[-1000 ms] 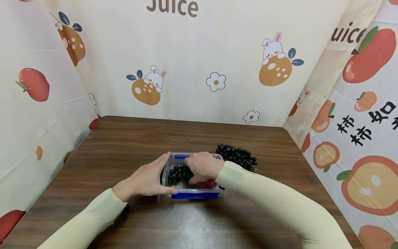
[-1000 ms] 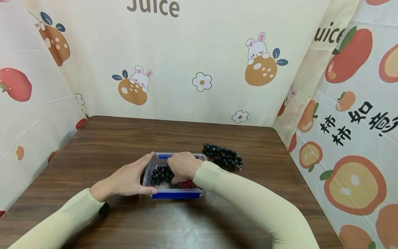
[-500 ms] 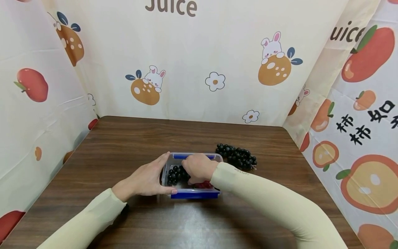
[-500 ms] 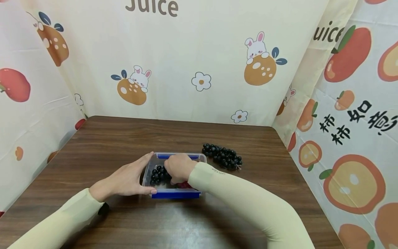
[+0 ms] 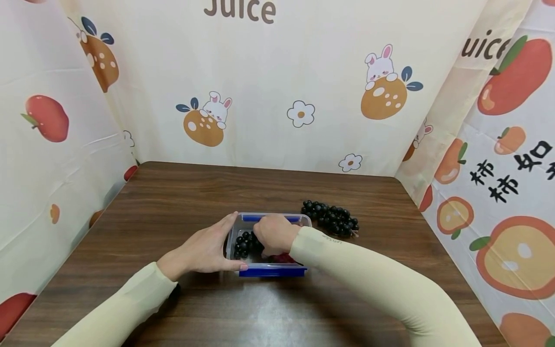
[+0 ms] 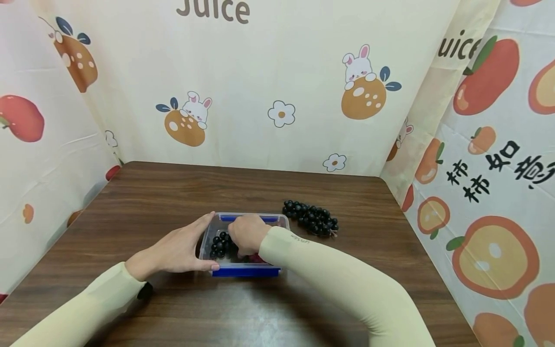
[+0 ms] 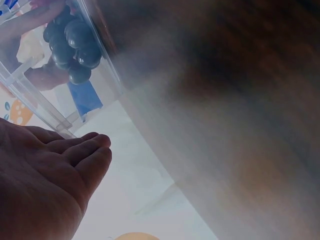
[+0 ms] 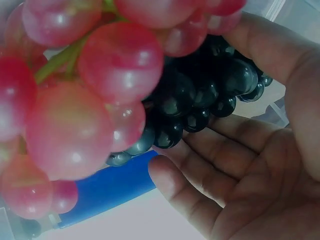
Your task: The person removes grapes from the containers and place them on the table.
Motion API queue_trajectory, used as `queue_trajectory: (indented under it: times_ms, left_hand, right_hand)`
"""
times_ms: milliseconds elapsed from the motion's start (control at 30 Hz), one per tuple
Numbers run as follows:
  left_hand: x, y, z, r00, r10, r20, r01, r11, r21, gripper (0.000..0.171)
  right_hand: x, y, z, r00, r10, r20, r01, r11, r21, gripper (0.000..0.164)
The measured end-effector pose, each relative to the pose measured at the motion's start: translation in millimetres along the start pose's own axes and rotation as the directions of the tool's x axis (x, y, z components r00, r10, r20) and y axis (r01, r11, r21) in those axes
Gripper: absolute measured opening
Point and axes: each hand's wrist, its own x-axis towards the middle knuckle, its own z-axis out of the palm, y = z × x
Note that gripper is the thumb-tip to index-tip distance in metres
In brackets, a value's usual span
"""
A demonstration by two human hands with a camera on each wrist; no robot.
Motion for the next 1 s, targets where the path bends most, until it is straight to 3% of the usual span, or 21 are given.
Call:
queue_trajectory:
  times_ms: [267,833,1000]
  left_hand:
    - [0.5,1.1,-0.9,1.000,-0.011,0.022,0.011,1.000,-0.006,0.139]
    - [0.4,1.1,0.1,1.000,-0.018,0.018,0.018,1.000,0.000,0.139]
    - [0.8,1.7,-0.5,1.000,-0.018,0.019,0.017,1.000,0.001,0.139]
  right_hand:
    - [3.4,-2.5,0.1,0.998,0.024,0.060,-0.022,0.999,-0.049,0.031]
    - [3.5,-2.0,5.5,1.000,-0.001,-0.020,-0.002,0.991,-0.132,0.031]
    - [3.1,-0.6,4.8,1.000,-0.006,-0.009,0.005,0.989,-0.145,0.028]
